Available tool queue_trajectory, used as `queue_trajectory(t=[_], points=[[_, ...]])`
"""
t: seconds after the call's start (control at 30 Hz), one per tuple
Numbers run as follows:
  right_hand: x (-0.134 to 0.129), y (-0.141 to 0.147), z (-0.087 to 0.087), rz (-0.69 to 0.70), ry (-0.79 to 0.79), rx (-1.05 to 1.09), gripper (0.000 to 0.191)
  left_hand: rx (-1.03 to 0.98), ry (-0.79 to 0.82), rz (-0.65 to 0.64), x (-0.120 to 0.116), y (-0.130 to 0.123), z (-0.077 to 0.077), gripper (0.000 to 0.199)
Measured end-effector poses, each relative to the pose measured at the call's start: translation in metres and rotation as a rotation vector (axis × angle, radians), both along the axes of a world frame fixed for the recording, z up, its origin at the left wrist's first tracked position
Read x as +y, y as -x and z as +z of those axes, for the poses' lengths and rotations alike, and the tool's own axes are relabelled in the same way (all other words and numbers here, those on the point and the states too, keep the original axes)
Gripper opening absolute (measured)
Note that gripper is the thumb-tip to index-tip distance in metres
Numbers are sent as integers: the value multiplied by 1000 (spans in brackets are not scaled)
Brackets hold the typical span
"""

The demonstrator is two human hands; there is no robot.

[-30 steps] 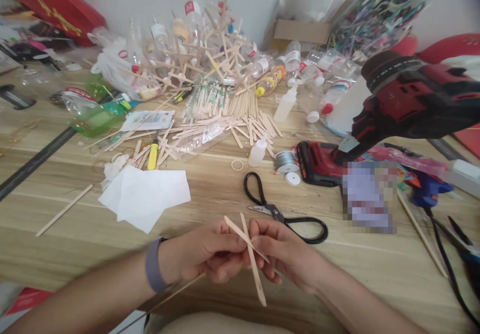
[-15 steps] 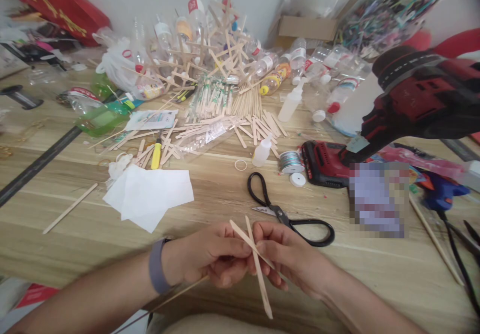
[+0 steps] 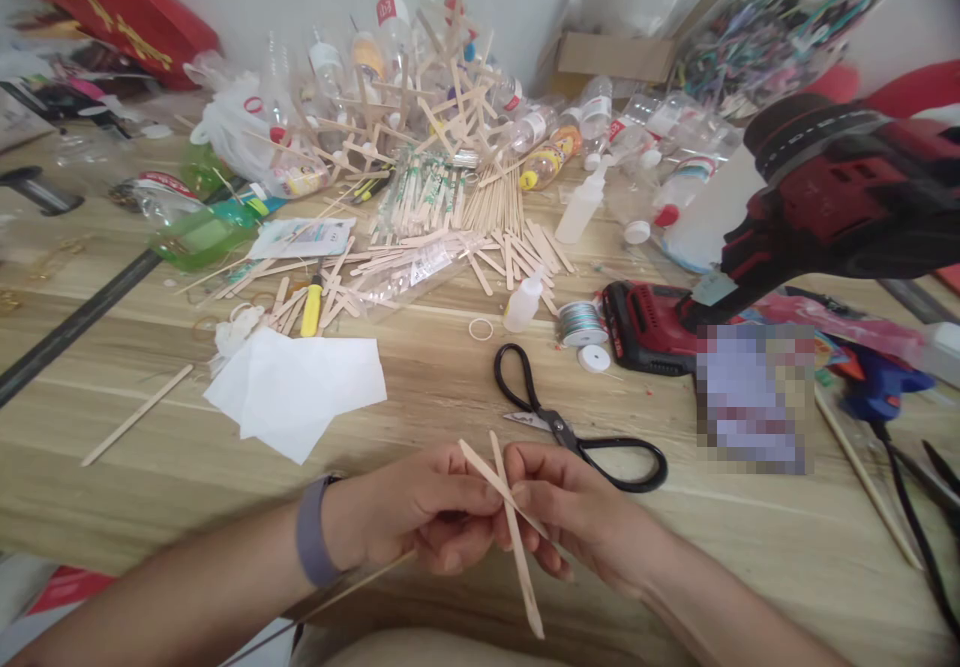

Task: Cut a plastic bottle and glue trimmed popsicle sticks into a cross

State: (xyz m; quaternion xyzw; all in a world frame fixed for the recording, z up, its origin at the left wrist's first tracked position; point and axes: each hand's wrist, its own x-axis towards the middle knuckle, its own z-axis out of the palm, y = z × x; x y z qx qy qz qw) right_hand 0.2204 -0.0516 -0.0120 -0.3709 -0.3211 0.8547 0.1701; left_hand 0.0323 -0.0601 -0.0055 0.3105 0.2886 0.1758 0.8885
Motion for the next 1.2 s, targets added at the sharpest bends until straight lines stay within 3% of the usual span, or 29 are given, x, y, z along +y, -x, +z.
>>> queue_trajectory(t=[0.57, 0.93, 1.0, 1.1, 1.2], points=[[0, 0, 1, 17, -22, -1, 43, 46, -3, -47, 1, 1, 4, 43], [0, 2, 3, 46, -86, -33, 42, -20, 19, -8, 1, 1, 1, 38], [4, -1, 9, 42, -235, -124, 42, -40, 29, 17, 2, 1, 1, 38], [14, -14, 27, -24, -693, -418, 35, -53, 67, 37, 3, 2, 2, 39], [24, -41, 48, -81, -1053, -657, 25, -46, 67, 54, 4, 4, 4, 40]])
